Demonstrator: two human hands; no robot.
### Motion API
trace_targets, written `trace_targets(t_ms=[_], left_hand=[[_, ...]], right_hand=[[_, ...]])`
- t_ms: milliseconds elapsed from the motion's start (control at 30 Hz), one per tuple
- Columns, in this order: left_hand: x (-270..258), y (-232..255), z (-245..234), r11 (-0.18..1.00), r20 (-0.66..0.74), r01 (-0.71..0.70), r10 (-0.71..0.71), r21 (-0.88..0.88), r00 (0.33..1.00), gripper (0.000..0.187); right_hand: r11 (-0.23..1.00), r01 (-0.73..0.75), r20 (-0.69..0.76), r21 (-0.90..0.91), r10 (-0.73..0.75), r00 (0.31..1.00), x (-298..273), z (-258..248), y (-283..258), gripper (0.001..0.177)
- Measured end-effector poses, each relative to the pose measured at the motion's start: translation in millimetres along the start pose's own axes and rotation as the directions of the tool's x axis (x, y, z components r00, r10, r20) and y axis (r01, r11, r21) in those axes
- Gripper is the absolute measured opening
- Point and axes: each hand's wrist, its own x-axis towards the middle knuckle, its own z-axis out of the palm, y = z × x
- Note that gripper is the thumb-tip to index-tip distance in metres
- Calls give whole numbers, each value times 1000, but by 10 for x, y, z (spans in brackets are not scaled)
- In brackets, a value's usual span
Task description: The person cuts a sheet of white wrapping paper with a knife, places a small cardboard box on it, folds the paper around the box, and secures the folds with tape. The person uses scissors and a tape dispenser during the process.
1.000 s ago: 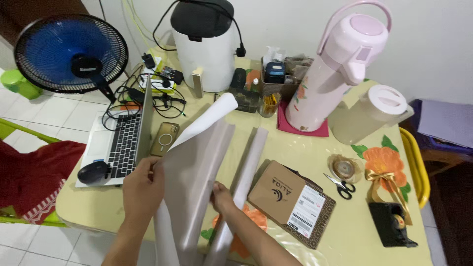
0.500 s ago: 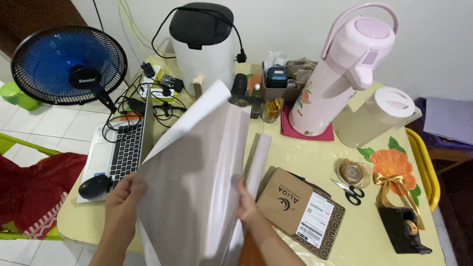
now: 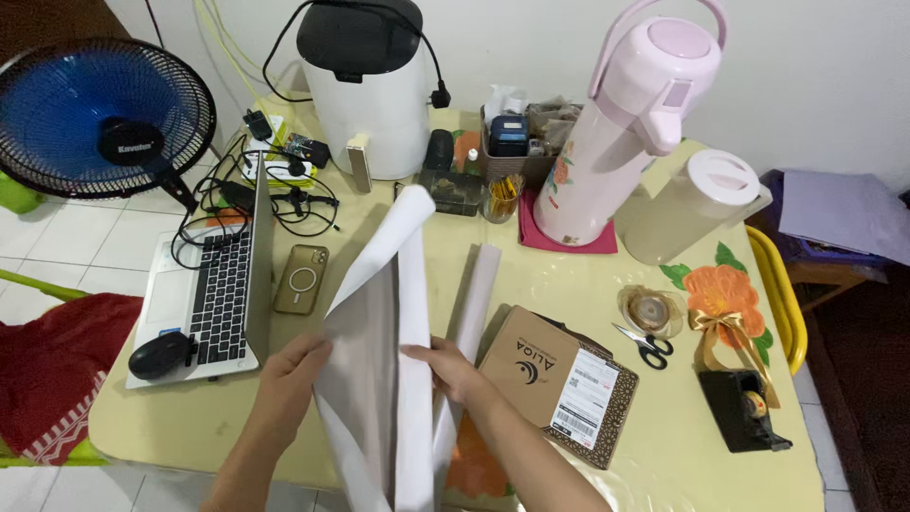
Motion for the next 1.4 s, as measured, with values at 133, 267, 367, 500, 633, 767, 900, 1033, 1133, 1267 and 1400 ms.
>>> trace_targets(t_ms=[133,267,367,500,633,767,900,1033,1133,1267,1400], left_hand=[[-80,114,82,1000,30,5,-5,11,1000,28],[-188,85,235,998,73,-31,36,-60,997,29],[-254,21,463,991,77,-22,32,-129,997,33],[-328,10,605,990,161,-36,57,-133,985,30],[-380,72,683,987,131,5,17,-160,991,29],[-442,128,688,990,159,0,22,-140,987,29],[-472,67,701,999,235,-32,38,-32,971,28],[-497,6,823,990,221,-138,143,-39,965,33],[-518,25,875,995,192,-96,88,31,977,42],[-584,101,943,993,223,-15,-11,113,975,52],[-683,88,1015,995,324,-67,41,68,945,52]], right_hand=[[988,39,-281,-150,-81,956,88,-44,19,55],[924,150,-428,-351,-301,852,95,-124,-24,62],[902,182,-446,-392,-359,820,28,-101,-80,66],[960,204,-322,-194,-259,911,-61,-48,-235,67],[987,159,-164,13,-155,974,-254,-2,-292,58],[970,221,-180,101,-201,963,-401,-51,-370,62],[992,116,-329,-42,-124,936,-438,-147,-451,68],[977,212,-345,13,-194,918,-461,-182,-518,62],[986,145,-409,-82,-166,897,-483,-178,-547,60],[888,165,-484,-430,-381,788,-525,-149,-537,59],[980,175,-411,-92,-198,890,-513,-109,-539,66]])
